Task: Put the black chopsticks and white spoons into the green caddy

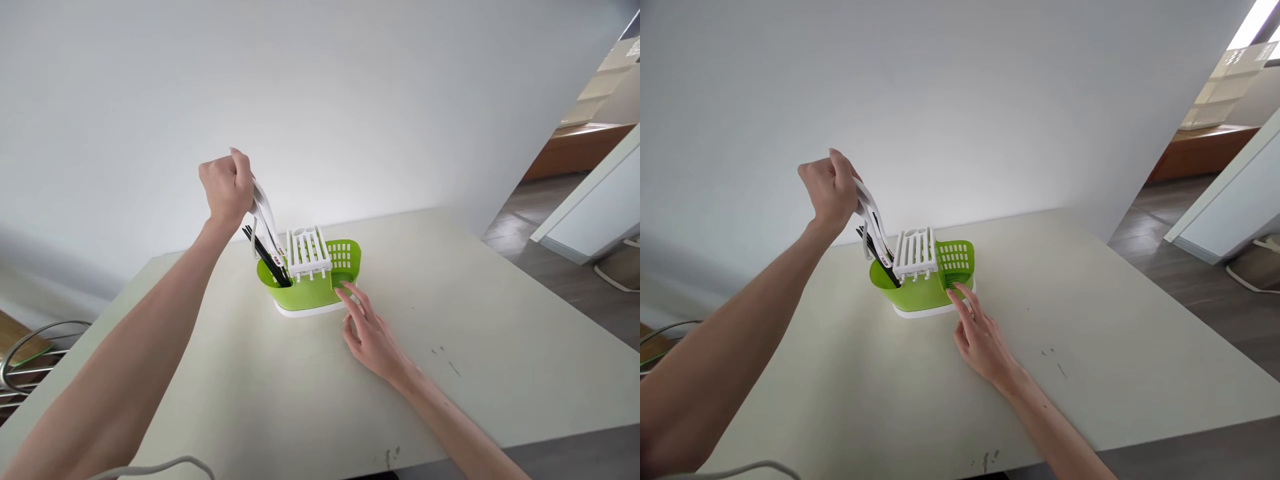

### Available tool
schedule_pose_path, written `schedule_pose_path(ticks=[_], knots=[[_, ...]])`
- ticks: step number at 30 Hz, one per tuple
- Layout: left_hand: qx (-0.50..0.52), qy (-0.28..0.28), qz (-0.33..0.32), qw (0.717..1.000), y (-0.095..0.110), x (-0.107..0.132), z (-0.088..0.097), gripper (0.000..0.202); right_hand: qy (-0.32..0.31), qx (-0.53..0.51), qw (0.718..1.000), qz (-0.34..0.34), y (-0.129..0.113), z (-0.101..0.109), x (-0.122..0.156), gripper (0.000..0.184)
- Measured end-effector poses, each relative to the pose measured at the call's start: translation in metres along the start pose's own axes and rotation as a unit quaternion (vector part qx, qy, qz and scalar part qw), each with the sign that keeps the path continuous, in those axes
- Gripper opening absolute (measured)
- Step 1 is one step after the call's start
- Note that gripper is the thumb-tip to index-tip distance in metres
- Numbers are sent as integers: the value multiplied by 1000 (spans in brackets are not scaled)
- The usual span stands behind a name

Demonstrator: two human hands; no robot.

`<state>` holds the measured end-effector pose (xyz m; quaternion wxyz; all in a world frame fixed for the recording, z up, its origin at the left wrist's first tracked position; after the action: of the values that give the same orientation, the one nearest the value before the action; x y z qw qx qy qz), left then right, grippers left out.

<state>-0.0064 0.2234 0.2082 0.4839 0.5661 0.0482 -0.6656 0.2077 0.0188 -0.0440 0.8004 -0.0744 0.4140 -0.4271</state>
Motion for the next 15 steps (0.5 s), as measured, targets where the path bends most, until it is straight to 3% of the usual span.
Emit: schedule_pose_path(ticks=[3, 8, 12, 15], knots=[[-52, 37, -12, 998, 5, -11, 7, 63, -5, 1, 1000, -8, -2, 1, -1, 73], [-49, 40, -52, 997, 14, -19, 33, 63, -7, -5, 1000, -11, -4, 2, -2, 71], [-66, 11, -53, 996, 14, -2, 66, 64, -9, -15, 1000, -17, -2, 1, 1, 69], [-106, -31, -64, 992, 1, 21, 91, 66, -10, -17, 1000, -21, -1, 1, 3, 66]])
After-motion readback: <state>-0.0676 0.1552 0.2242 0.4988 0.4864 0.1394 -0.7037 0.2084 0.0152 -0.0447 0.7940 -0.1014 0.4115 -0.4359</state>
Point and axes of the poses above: each hand's wrist, its own x-axis away from the middle knuckle, its own z-axis out of the back of the hand, y = z × x, the point moved 3 cm from there along -x, towards the middle knuckle, and after that the axes turned 9 degrees about z, right-handed, at the moved point
